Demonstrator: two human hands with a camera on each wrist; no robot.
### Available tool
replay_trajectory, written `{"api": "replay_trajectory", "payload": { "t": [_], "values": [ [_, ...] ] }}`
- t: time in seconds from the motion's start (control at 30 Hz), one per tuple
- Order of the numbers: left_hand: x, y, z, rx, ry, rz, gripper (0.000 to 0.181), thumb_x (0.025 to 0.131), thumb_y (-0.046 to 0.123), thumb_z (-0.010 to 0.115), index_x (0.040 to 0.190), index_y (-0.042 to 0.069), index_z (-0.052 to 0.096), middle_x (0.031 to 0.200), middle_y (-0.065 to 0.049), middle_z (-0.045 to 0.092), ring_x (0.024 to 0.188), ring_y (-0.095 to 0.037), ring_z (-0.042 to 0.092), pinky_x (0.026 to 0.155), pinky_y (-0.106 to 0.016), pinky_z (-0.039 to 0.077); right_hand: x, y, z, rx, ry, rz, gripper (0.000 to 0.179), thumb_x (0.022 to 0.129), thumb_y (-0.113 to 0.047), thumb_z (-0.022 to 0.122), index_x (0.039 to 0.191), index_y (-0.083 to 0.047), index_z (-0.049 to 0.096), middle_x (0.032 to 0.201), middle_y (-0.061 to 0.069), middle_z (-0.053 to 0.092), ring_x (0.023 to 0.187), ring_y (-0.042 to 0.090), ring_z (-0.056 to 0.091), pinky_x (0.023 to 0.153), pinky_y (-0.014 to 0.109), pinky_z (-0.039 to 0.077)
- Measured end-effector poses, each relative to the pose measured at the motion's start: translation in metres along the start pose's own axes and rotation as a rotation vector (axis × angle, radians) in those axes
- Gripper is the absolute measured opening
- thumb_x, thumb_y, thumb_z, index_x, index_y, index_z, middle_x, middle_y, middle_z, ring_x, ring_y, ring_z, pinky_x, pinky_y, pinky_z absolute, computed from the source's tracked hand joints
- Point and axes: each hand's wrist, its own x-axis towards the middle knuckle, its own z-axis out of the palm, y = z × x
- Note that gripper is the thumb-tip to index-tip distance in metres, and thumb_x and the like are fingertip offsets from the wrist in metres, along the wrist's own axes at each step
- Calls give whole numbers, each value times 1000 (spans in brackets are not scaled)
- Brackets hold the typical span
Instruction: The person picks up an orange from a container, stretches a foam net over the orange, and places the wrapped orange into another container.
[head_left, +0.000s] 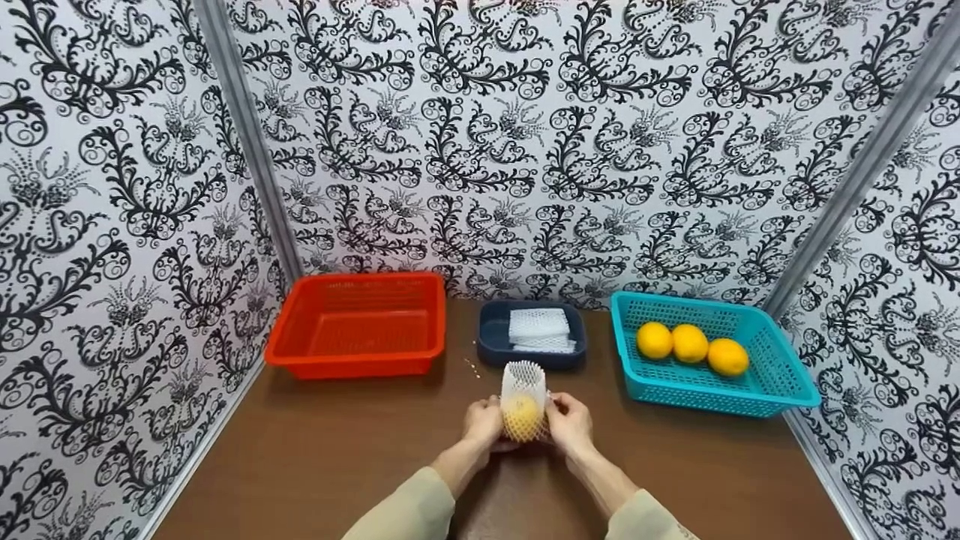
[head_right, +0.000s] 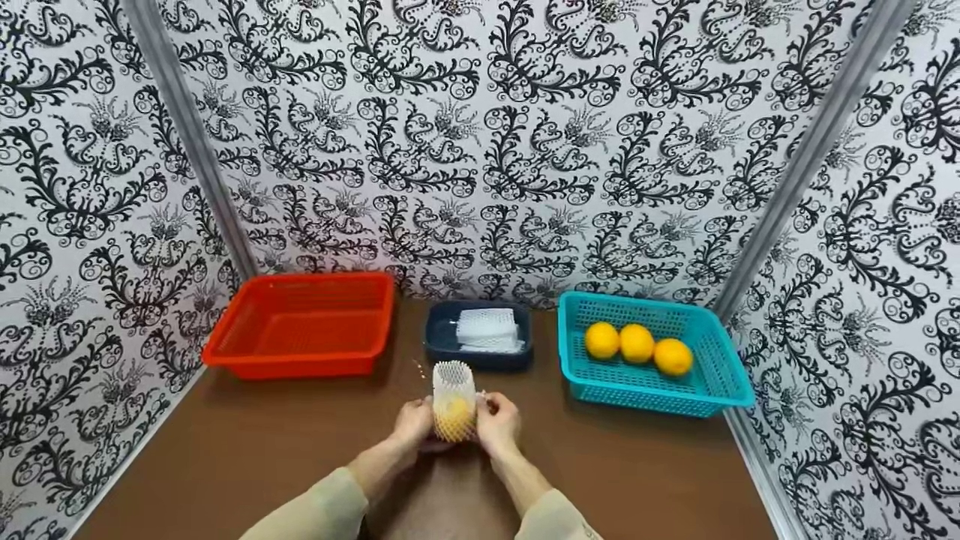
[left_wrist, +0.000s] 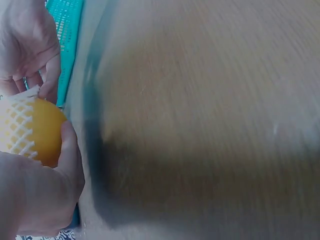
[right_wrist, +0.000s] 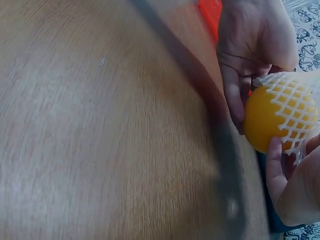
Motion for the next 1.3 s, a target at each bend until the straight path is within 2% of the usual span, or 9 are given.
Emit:
{"api": "replay_trajectory", "payload": {
  "t": [0.03, 0.1, 0.13, 0.23, 0.37, 0.53, 0.8, 1.07, 1.3],
  "values": [
    [0, 0, -1, -8, 1, -1, 56, 119, 27, 41, 155, -16, 45, 140, -37, 62, 107, -39, 76, 73, -51, 71, -11, -19, -2, 16, 1, 0, 20, 106, -22, 74, 105, -4, 81, 104, 11, 78, 94, 19, 67, 80, 30, 60],
    [1, -1, -1, -24, 10, -3, 57, 119, 27, 41, 157, -16, 43, 144, -38, 60, 108, -39, 75, 73, -49, 71, -11, -22, 0, 35, 0, 13, 20, 107, -20, 74, 106, -2, 80, 103, 9, 78, 92, 15, 66, 76, 26, 60],
    [2, -1, -2, -33, 11, -2, 57, 119, 26, 41, 157, -16, 43, 143, -37, 60, 107, -38, 75, 72, -48, 71, -20, -41, 1, 10, 10, 61, 17, 106, -14, 73, 107, 2, 79, 103, 12, 77, 91, 15, 65, 74, 26, 59],
    [4, -4, -3, -55, 22, -1, 51, 120, 26, 41, 151, -14, 51, 133, -33, 64, 98, -33, 74, 71, -45, 71, -22, -47, 1, 10, 20, 65, 16, 107, -12, 73, 107, 3, 78, 100, 8, 77, 89, 11, 62, 77, 21, 53],
    [7, -10, -6, -90, 14, 0, 44, 120, 27, 41, 138, -10, 58, 112, -22, 67, 88, -27, 72, 69, -44, 70, -24, -50, 1, 42, 9, 59, 18, 108, -12, 73, 109, 5, 77, 96, 5, 76, 86, 10, 60, 75, 21, 51],
    [10, -13, -10, -169, -37, -30, 44, 121, 27, 39, 140, -8, 57, 102, -15, 70, 82, -24, 74, 70, -46, 70, -26, -50, 2, 93, -9, 72, 21, 107, -12, 74, 111, 8, 76, 92, 2, 74, 83, 10, 60, 71, 21, 51],
    [14, -7, -14, -285, -101, -52, 41, 118, 26, 43, 132, -1, 69, 107, -11, 76, 95, -25, 74, 85, -55, 68, -28, -57, 7, 188, -64, 100, 22, 109, -7, 69, 116, 13, 73, 86, -4, 73, 77, 9, 64, 66, 23, 58],
    [14, -2, -12, -294, -88, -5, 39, 120, 26, 39, 128, -1, 67, 97, -6, 76, 87, -21, 74, 75, -42, 66, -27, -55, 8, 232, -77, 154, 25, 110, -13, 70, 114, 11, 72, 81, -6, 76, 69, 8, 66, 59, 26, 60],
    [11, -1, -13, -213, -56, -1, 37, 119, 30, 45, 126, 1, 67, 88, -3, 72, 78, -20, 71, 66, -35, 62, -28, -61, 8, 340, -106, 221, 14, 112, -14, 68, 105, -5, 76, 83, -7, 78, 69, 8, 67, 58, 24, 59]
  ]
}}
